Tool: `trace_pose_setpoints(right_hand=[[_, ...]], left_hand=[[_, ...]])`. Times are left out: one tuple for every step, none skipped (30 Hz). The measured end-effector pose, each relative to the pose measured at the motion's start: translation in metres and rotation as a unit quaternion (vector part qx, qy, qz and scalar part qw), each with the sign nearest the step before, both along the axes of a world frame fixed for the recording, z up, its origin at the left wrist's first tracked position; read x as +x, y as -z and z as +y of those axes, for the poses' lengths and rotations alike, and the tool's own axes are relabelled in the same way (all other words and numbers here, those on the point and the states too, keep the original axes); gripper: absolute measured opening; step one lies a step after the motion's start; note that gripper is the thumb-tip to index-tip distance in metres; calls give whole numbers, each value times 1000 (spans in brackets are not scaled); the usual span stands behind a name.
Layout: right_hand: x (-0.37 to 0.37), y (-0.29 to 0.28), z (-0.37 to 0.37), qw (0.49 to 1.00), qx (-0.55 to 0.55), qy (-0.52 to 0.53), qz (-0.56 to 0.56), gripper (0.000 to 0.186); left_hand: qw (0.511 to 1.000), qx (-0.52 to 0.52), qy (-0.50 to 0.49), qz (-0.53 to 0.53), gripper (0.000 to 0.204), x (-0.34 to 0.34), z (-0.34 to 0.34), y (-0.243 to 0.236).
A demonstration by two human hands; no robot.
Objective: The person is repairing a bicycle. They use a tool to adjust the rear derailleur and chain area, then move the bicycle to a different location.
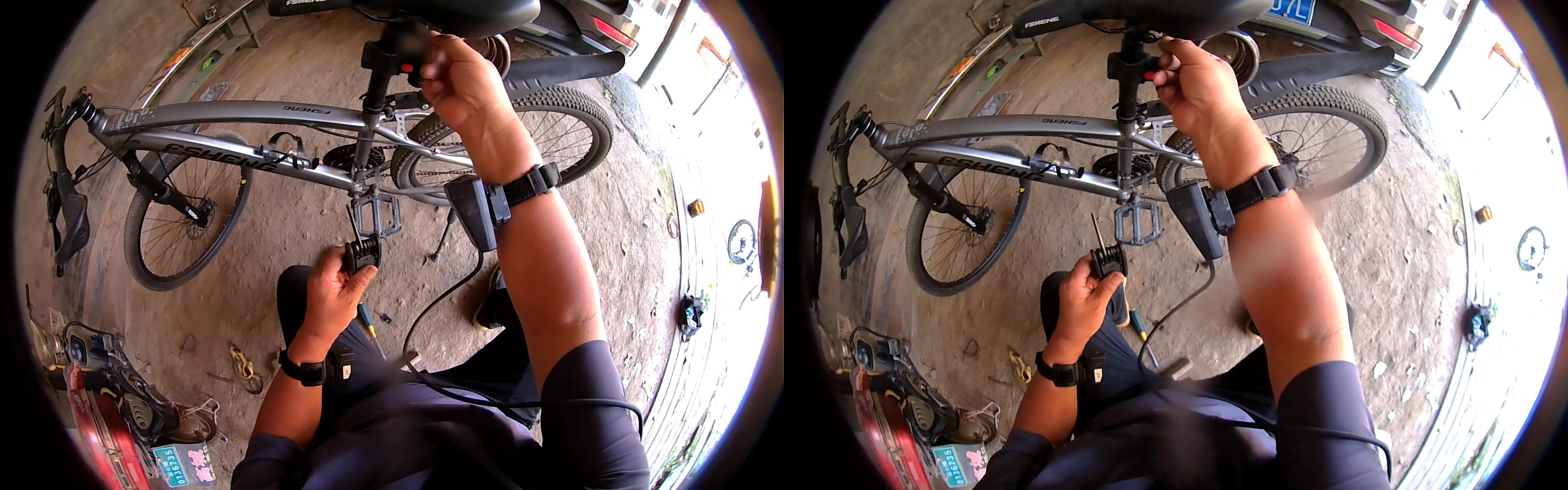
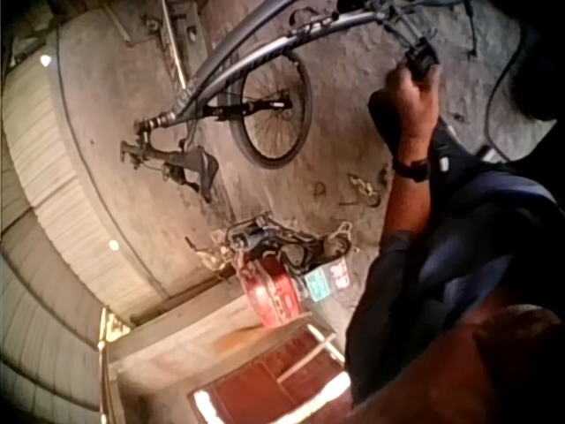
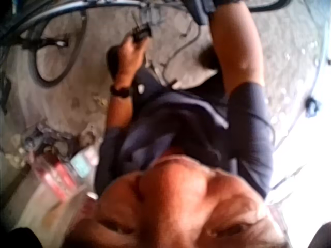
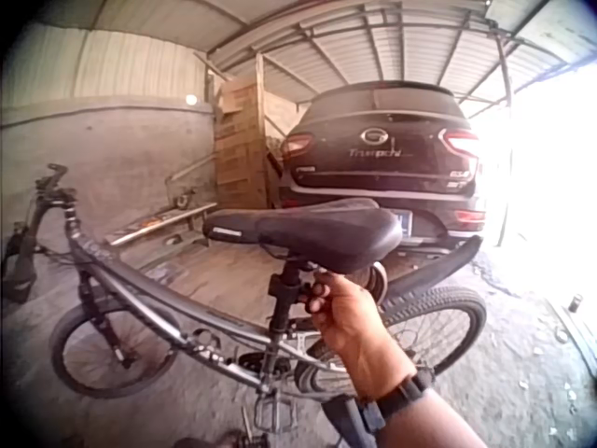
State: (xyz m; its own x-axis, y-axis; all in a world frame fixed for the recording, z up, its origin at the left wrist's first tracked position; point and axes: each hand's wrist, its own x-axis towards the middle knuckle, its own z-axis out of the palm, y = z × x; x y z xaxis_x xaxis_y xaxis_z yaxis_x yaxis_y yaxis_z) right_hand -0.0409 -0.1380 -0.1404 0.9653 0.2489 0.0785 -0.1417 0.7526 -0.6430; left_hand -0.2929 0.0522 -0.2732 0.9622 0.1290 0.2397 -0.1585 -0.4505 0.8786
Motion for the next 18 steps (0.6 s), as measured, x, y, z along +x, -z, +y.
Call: trace_pose_setpoints(right_hand=[[0,-1,0,1000,1,1,7,8],[1,-2,0,1000,3,2,14,8],[2,-2,0,1000,4,2,21,7],[0,-5,3,1000,4,2,25,7],[-2,-6,7,1000,3,1,29,8],[-4,-8,9,999,3,0,33,9],[-5,-10,8,999,7,-2,37,10],[-6,-12,7,999,11,-3,42,10],[-6,-14,6,999,14,-5,46,11],[-6,-14,6,999,19,-4,48,11],[-6,-15,6,998,23,-3,50,12],[-5,-15,6,998,27,-2,52,13],[-5,-15,6,998,29,3,51,14],[-4,-15,6,998,30,7,51,14],[-3,-14,6,998,31,12,50,15],[-2,-14,6,998,37,7,48,16],[-1,-14,7,998,42,3,47,16],[0,-14,7,998,47,0,45,16]], left_hand=[[1000,4,2,1,26,1,-1,-2],[1000,7,4,2,26,2,-2,-3],[1000,6,7,3,26,2,-3,-5],[1000,4,7,4,26,2,-3,-7],[1000,2,7,5,26,1,-3,-7],[1000,-2,6,8,26,1,-2,-7],[1000,-7,8,11,26,1,-2,-7],[1000,-12,10,13,26,1,-3,-7],[1000,-10,10,12,26,2,-3,-7],[1000,-7,9,12,27,2,-3,-7],[1000,-4,8,11,27,2,-3,-7],[1000,-4,8,10,26,2,-3,-6],[1000,-4,7,9,26,2,-3,-6],[1000,-4,7,7,26,2,-3,-5],[1000,-4,9,9,26,3,-3,-4],[1000,-4,10,11,26,3,-3,-4],[1000,-5,11,12,26,3,-3,-3],[1000,-4,13,16,26,3,-3,-3]])
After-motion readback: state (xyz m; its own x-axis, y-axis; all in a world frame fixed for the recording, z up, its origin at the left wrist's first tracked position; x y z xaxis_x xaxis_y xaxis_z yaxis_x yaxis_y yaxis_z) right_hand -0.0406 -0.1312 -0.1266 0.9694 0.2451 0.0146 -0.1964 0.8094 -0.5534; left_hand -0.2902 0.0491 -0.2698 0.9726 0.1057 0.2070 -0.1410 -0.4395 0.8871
